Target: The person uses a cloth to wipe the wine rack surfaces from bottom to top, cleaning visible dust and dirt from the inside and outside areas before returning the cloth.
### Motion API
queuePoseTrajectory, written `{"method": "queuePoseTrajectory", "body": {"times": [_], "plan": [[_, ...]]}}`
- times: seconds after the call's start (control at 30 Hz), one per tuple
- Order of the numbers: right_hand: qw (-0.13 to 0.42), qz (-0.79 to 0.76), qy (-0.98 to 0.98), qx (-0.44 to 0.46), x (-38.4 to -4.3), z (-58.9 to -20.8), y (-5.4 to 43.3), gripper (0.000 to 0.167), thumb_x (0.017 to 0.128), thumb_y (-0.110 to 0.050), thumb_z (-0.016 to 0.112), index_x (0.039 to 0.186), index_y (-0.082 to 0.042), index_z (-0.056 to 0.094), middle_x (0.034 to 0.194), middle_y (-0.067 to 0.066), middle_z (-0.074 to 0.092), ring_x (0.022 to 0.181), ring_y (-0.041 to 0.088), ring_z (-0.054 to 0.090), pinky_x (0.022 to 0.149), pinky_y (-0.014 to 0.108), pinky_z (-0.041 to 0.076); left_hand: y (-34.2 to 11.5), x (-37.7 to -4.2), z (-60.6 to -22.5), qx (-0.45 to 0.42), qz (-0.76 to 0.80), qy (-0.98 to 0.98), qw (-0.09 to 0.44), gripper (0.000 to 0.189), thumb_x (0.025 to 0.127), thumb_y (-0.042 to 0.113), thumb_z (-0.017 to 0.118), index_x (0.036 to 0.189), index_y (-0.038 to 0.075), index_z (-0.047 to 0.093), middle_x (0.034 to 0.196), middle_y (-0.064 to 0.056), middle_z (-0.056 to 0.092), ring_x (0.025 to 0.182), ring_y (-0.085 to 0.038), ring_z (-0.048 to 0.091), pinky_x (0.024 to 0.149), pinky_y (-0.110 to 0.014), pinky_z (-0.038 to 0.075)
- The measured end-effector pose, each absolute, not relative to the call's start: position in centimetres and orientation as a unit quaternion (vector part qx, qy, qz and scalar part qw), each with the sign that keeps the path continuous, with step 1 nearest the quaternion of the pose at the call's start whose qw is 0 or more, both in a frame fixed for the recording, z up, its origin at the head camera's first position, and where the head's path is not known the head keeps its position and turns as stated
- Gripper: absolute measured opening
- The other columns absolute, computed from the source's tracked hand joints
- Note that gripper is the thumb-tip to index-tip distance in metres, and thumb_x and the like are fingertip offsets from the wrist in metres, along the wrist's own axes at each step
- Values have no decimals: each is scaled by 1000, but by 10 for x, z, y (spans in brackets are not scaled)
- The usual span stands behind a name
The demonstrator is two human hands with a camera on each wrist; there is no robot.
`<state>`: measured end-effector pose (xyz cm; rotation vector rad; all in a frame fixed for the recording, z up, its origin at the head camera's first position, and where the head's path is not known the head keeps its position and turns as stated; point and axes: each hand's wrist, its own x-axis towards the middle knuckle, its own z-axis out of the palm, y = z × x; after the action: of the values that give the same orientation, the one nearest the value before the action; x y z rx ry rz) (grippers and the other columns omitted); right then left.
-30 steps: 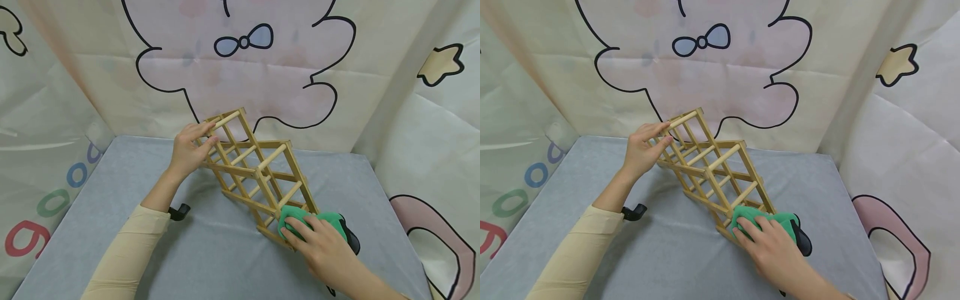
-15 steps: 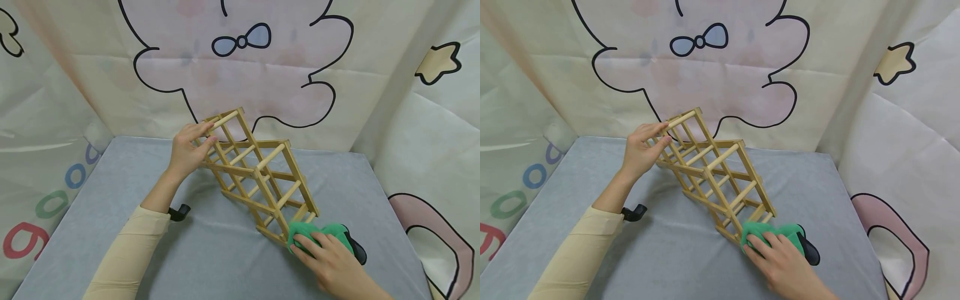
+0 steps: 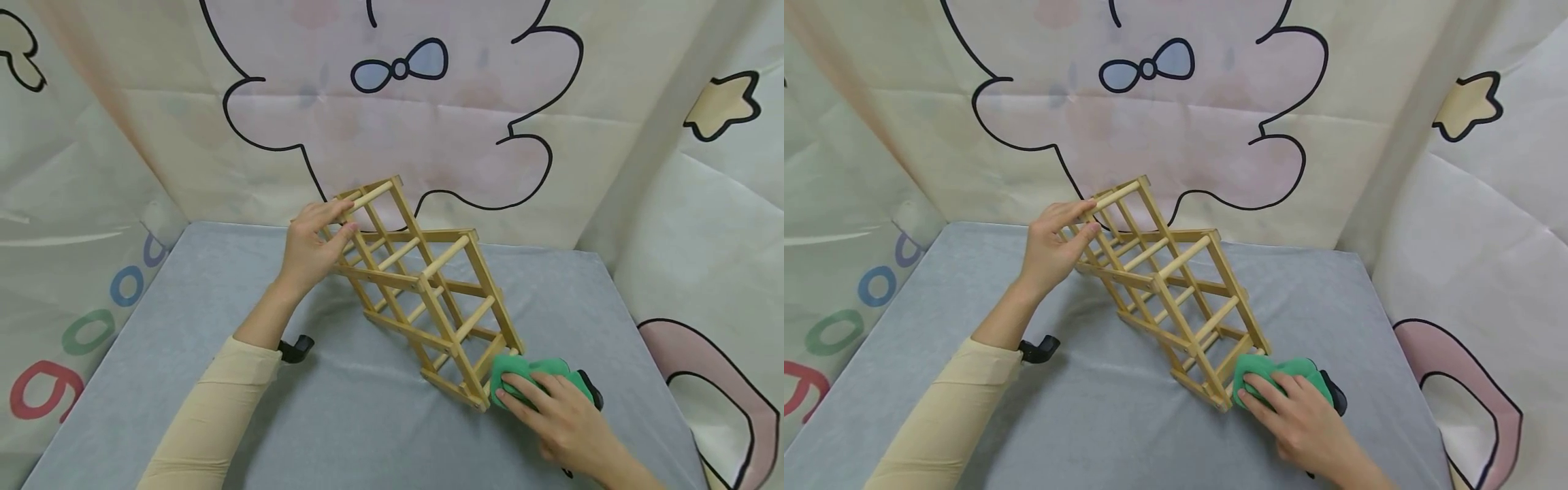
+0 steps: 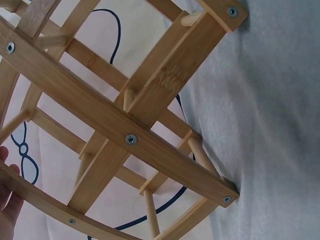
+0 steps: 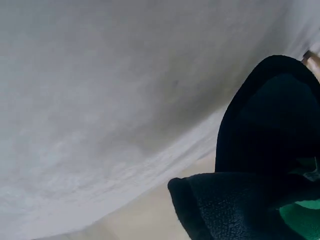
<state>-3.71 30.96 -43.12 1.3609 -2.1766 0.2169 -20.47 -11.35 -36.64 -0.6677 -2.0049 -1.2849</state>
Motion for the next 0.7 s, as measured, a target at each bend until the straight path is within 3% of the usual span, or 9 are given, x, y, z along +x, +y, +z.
{"method": "queuePoseTrajectory", "body": {"times": [0.23,0.43,0.7], "plan": [[307,82,-824,470,-53,-433,322,48,99,-4,35,111,-6,81,118,17,72,81,31,61,67,43,49,-110,-200,-368,-245,-445,-786,353,40,92,3,80,130,-2,71,127,-18,72,114,-36,66,101,-50,50],[318,73,-835,443,-66,-429,337,49,92,-3,35,109,-3,81,117,20,71,78,34,61,60,46,50,-102,-188,-369,-211,-353,-801,435,42,91,9,80,130,-2,70,143,-26,60,126,-48,57,101,-60,50],[300,60,-864,399,-77,-419,355,51,96,-10,31,112,-1,79,121,24,68,81,39,62,60,51,54,-80,-161,-366,-230,-324,-774,493,36,92,19,79,121,-2,73,141,-29,59,117,-48,59,97,-59,50]]}}
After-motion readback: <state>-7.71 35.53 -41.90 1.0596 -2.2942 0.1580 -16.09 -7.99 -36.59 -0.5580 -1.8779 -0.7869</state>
